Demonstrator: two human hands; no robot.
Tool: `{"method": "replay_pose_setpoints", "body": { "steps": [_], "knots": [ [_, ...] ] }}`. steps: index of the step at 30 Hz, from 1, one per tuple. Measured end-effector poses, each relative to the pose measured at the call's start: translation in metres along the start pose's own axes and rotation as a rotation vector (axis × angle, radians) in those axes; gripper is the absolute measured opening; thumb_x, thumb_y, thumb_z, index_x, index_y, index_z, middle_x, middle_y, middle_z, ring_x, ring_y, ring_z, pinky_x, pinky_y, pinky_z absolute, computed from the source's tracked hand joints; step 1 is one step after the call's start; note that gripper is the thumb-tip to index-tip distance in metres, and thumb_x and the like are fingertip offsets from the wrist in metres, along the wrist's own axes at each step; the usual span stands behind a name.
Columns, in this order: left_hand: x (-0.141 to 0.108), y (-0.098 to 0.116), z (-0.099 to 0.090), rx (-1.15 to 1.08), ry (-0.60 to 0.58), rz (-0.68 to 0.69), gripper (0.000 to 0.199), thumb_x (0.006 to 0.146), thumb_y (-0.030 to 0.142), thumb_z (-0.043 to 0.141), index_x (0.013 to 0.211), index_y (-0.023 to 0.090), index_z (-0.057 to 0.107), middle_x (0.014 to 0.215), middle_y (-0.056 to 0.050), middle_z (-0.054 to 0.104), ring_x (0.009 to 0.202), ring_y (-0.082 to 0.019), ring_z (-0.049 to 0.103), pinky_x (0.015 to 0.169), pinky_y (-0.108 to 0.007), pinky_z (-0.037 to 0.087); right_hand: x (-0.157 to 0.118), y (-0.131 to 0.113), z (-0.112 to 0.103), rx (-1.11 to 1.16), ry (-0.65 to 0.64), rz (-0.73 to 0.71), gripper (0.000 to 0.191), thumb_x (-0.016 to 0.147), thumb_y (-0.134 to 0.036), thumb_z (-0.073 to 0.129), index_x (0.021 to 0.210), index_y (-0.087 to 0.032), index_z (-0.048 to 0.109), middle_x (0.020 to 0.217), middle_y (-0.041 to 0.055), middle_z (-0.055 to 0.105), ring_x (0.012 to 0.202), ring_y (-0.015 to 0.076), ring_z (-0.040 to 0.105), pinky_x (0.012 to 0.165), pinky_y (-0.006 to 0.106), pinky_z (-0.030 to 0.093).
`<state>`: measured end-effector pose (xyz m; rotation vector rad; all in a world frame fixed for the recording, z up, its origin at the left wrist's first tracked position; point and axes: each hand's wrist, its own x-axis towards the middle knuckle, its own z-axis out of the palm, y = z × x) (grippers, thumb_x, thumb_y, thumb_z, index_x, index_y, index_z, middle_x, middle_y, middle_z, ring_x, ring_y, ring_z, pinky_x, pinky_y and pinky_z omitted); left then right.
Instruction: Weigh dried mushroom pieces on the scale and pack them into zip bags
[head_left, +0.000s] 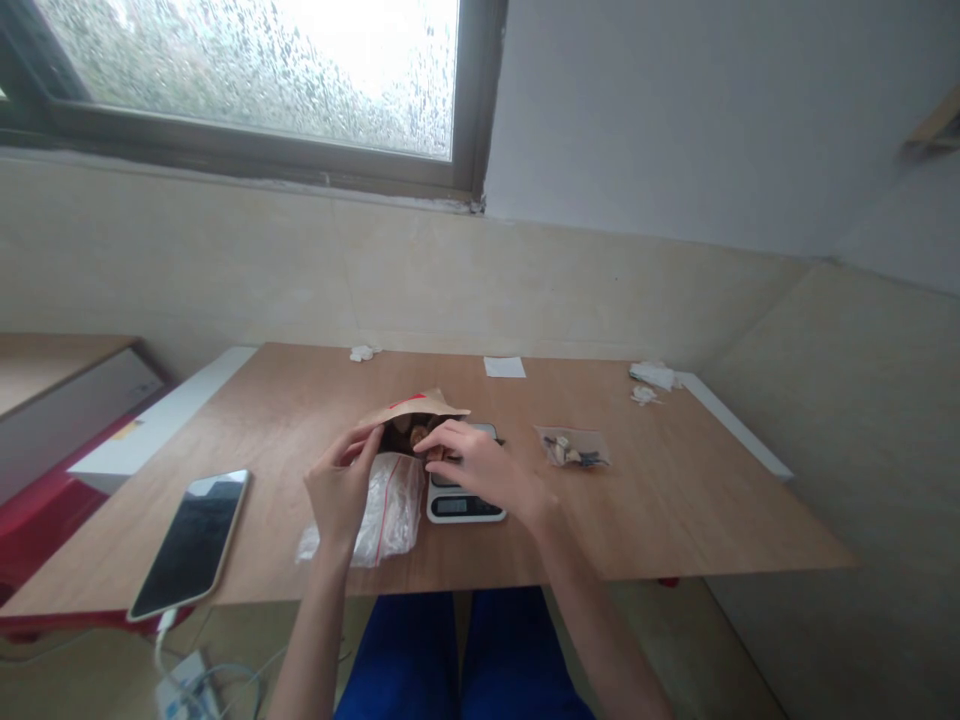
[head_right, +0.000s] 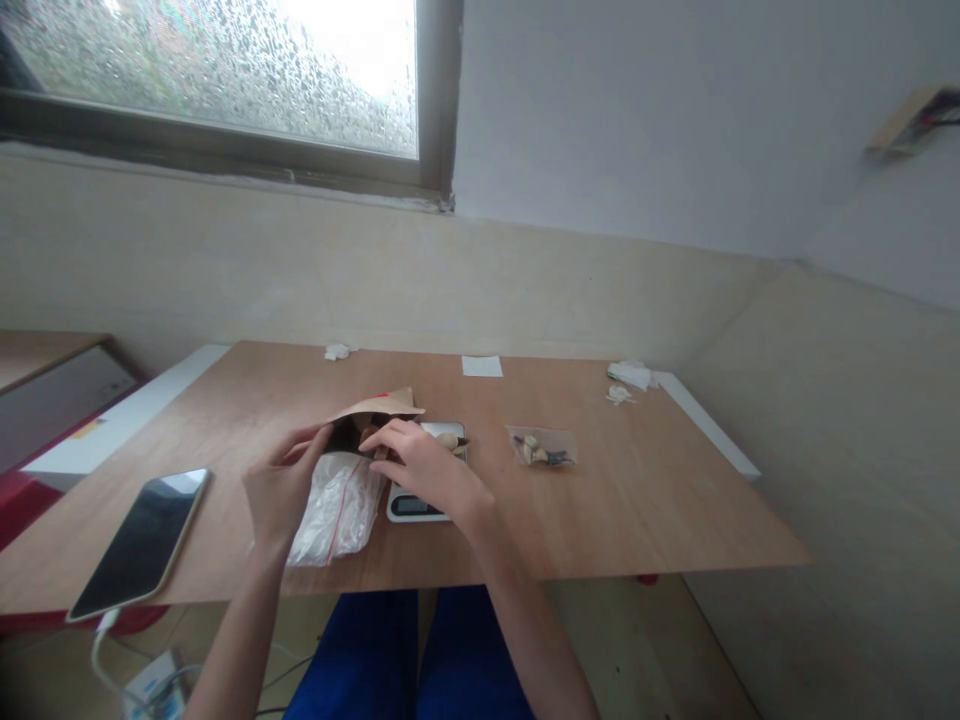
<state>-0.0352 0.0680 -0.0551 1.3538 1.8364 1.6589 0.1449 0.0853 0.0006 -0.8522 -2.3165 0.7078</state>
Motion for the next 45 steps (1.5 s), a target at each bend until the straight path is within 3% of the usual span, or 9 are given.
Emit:
{"method": "replay_pose_setpoints", "body": {
  "steps": [5,9,12,16,19,22,28,35,45],
  "knots": [
    [0.013,0.002,0.001,-0.010,0.016,-0.034,0.030,0.073,0.046,0.060,0.084,0.020,0.069,0.075,-0.003,0.071,0.074,-0.021,0.067,0.065,-0.027,0.048,-0.031,0.014,0.004,0.295,0.271,0.064,0.007,0.081,-0.025,0.062,0.086,-0.020,0.063,0.093,0.0021,0.064,0.093,0.0147,0.060,0.083,0.028,0.047],
    [0.023,0.004,0.003,0.023,0.007,-0.046,0.032,0.076,0.048,0.055,0.081,0.018,0.066,0.078,-0.004,0.069,0.077,-0.021,0.064,0.068,-0.028,0.047,-0.052,0.038,0.024,0.385,0.378,0.189,0.009,0.078,-0.027,0.064,0.085,-0.020,0.063,0.091,0.0032,0.063,0.088,0.0158,0.061,0.077,0.028,0.050],
    [0.028,0.002,0.009,0.033,-0.010,-0.043,0.034,0.080,0.048,0.047,0.081,0.018,0.061,0.080,-0.005,0.067,0.081,-0.021,0.062,0.073,-0.030,0.046,-0.057,0.051,0.042,0.338,0.382,0.247,0.009,0.077,-0.023,0.065,0.085,-0.019,0.063,0.089,0.0032,0.063,0.085,0.0157,0.062,0.077,0.028,0.050],
    [0.033,-0.001,0.021,-0.056,0.056,-0.062,0.033,0.082,0.050,0.044,0.087,0.018,0.053,0.086,-0.006,0.063,0.086,-0.021,0.060,0.079,-0.033,0.045,-0.052,0.065,0.061,0.190,0.302,0.271,0.007,0.078,-0.015,0.062,0.084,-0.018,0.062,0.090,0.0034,0.064,0.088,0.0163,0.062,0.082,0.030,0.048],
    [0.040,0.000,0.027,-0.106,0.109,-0.061,0.033,0.084,0.050,0.042,0.092,0.019,0.047,0.094,-0.009,0.058,0.093,-0.022,0.057,0.084,-0.035,0.044,-0.047,0.076,0.072,0.047,0.203,0.247,0.014,0.080,-0.009,0.057,0.089,-0.018,0.062,0.096,0.0043,0.063,0.093,0.0167,0.061,0.085,0.031,0.048],
    [0.046,0.000,0.029,-0.146,0.145,0.010,0.034,0.086,0.050,0.039,0.099,0.018,0.039,0.107,-0.012,0.050,0.101,-0.021,0.053,0.090,-0.036,0.042,-0.042,0.084,0.078,-0.088,0.186,0.203,0.018,0.080,-0.004,0.054,0.090,-0.017,0.062,0.098,0.0064,0.062,0.097,0.0184,0.059,0.086,0.033,0.048],
    [0.036,-0.015,0.037,-0.173,0.165,0.062,0.043,0.085,0.054,0.038,0.109,0.020,0.027,0.128,-0.016,0.030,0.115,-0.021,0.043,0.097,-0.038,0.038,-0.050,0.085,0.080,-0.184,0.381,0.195,0.019,0.085,-0.009,0.048,0.091,-0.018,0.063,0.100,0.0089,0.061,0.103,0.0210,0.054,0.092,0.038,0.045],
    [0.027,-0.033,0.047,-0.190,0.092,0.046,0.054,0.083,0.065,0.030,0.110,0.019,0.029,0.111,-0.012,0.042,0.101,-0.020,0.049,0.095,-0.041,0.037,-0.086,0.084,0.074,-0.094,0.546,0.343,0.027,0.086,-0.009,0.038,0.094,-0.019,0.061,0.100,0.0096,0.058,0.099,0.0206,0.054,0.088,0.038,0.045],
    [0.026,-0.036,0.045,-0.147,0.105,-0.015,0.053,0.083,0.063,0.030,0.110,0.017,0.034,0.115,-0.012,0.038,0.113,-0.022,0.041,0.102,-0.042,0.029,-0.104,0.090,0.078,-0.019,0.619,0.408,0.028,0.083,-0.009,0.037,0.091,-0.021,0.062,0.096,0.0078,0.058,0.096,0.0200,0.056,0.087,0.037,0.045]
  ]
}}
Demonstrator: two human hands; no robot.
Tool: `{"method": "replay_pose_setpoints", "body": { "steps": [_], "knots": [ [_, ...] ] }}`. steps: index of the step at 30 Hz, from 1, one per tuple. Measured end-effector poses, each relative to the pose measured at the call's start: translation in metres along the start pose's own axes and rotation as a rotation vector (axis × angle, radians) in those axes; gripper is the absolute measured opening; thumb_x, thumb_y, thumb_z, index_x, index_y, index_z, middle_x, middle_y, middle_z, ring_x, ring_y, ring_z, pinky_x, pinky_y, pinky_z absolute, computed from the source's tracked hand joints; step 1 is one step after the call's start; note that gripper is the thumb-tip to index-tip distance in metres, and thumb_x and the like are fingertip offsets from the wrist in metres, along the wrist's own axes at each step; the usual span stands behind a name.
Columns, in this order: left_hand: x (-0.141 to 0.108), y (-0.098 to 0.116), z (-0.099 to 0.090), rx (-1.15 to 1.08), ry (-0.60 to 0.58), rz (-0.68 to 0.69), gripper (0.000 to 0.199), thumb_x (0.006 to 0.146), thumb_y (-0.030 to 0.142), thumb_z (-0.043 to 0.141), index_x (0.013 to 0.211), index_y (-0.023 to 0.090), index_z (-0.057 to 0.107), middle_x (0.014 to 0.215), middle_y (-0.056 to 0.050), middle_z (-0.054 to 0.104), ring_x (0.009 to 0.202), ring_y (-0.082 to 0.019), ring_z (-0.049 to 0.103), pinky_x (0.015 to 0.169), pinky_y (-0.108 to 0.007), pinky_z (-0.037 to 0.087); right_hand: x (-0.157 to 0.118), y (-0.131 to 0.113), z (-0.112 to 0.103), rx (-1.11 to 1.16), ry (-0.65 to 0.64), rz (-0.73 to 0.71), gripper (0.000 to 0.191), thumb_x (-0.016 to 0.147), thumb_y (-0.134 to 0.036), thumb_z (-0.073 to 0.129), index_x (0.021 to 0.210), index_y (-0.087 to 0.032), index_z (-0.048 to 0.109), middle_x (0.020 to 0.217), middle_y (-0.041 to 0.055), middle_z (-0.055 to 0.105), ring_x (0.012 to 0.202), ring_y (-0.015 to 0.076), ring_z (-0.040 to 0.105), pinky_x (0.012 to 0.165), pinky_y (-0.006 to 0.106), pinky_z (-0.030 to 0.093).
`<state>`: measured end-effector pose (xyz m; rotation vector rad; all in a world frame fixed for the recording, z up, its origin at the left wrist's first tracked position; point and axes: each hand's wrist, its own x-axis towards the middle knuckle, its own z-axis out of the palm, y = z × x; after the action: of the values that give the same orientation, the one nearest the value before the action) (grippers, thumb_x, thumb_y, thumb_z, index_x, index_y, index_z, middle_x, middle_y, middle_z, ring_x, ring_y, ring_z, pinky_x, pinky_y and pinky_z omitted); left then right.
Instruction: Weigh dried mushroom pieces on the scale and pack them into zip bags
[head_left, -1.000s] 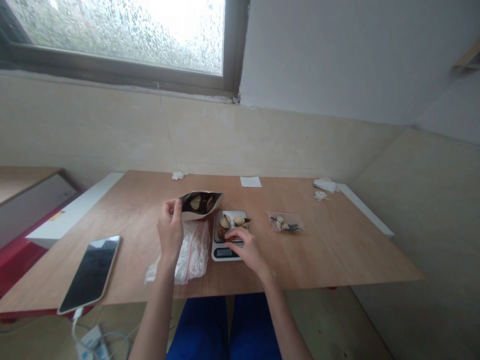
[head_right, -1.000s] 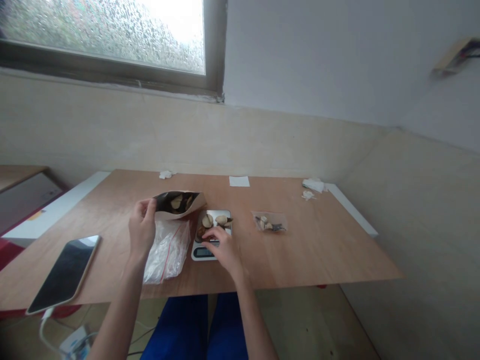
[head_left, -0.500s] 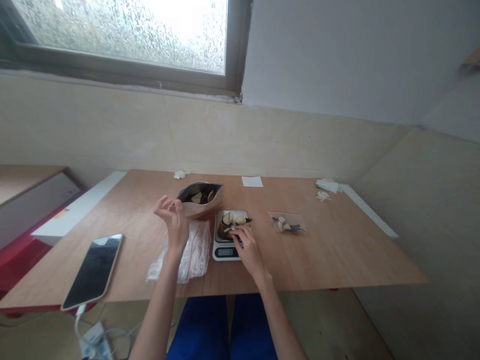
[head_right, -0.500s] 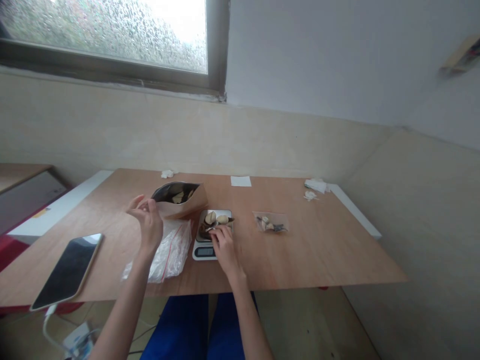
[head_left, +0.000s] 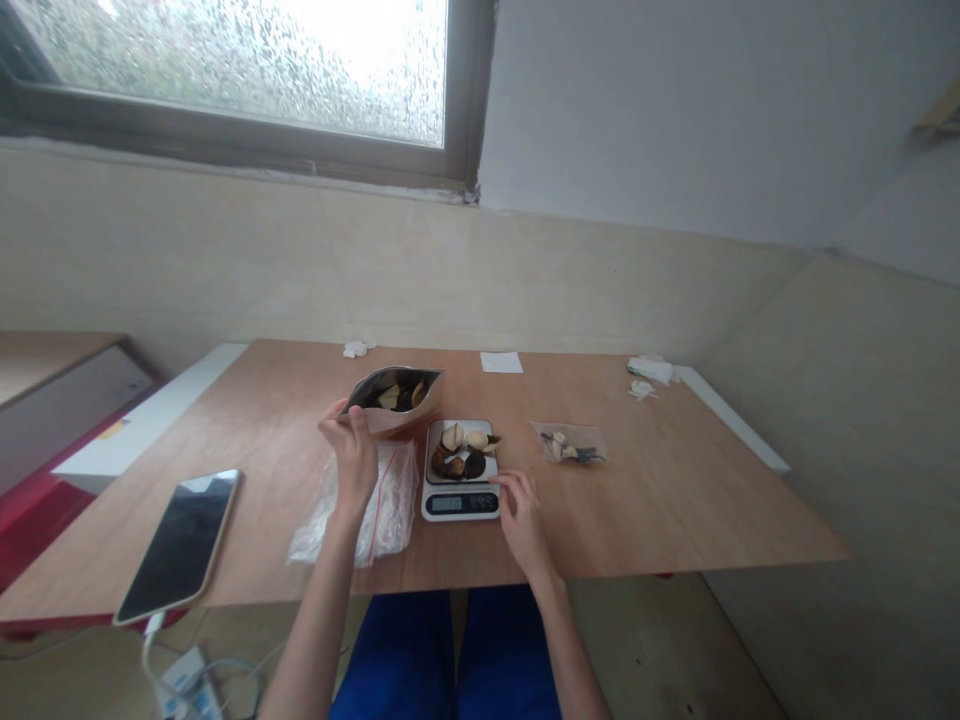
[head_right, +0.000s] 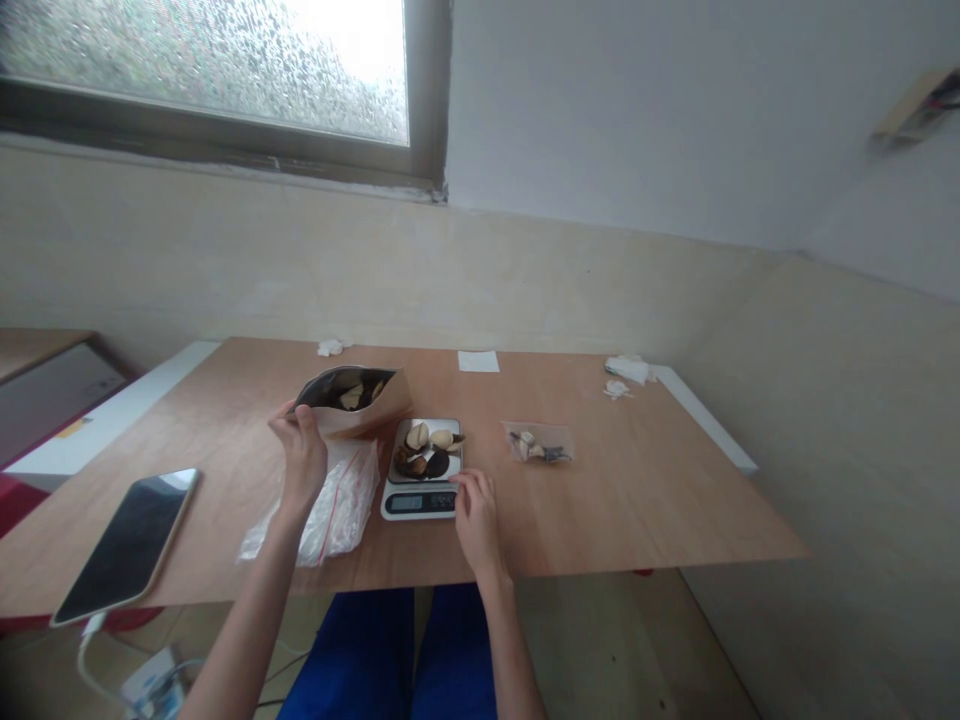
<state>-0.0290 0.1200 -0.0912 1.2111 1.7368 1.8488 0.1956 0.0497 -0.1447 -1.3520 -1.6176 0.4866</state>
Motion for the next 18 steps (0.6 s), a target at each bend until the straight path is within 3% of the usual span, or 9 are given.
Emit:
{"method": "replay_pose_setpoints", "body": {
  "steps": [8,12,15,18],
  "knots": [
    [-0.014,0.005,-0.007,0.072,-0.003,-0.040,0.049,0.084,0.061,0.029,0.107,0.019,0.038,0.112,-0.012,0.041,0.113,-0.026,0.040,0.102,-0.047,0.027,0.002,-0.008,0.006,0.024,-0.020,-0.002,0.028,0.084,-0.009,0.036,0.091,-0.020,0.061,0.099,0.0084,0.057,0.098,0.0196,0.055,0.089,0.036,0.045],
    [-0.020,0.009,-0.006,0.170,0.078,-0.061,0.047,0.083,0.062,0.030,0.100,0.019,0.040,0.109,-0.013,0.044,0.117,-0.032,0.036,0.102,-0.057,0.019,0.001,-0.008,0.008,0.036,-0.009,-0.006,0.028,0.083,-0.009,0.036,0.091,-0.020,0.061,0.097,0.0081,0.058,0.098,0.0198,0.055,0.088,0.036,0.045],
    [-0.010,0.013,-0.002,0.189,0.138,-0.151,0.052,0.079,0.066,0.035,0.099,0.018,0.039,0.109,-0.015,0.042,0.122,-0.036,0.030,0.101,-0.061,0.018,-0.002,-0.007,0.008,0.035,0.003,-0.003,0.028,0.083,-0.009,0.037,0.090,-0.020,0.062,0.097,0.0081,0.057,0.098,0.0197,0.056,0.088,0.036,0.046],
    [0.011,0.014,0.004,0.143,0.113,-0.136,0.055,0.078,0.067,0.036,0.100,0.018,0.038,0.112,-0.015,0.039,0.126,-0.033,0.027,0.105,-0.056,0.019,-0.003,-0.006,0.006,0.029,0.018,0.004,0.028,0.084,-0.010,0.036,0.090,-0.021,0.061,0.098,0.0077,0.056,0.099,0.0188,0.056,0.089,0.035,0.046]
  ]
}}
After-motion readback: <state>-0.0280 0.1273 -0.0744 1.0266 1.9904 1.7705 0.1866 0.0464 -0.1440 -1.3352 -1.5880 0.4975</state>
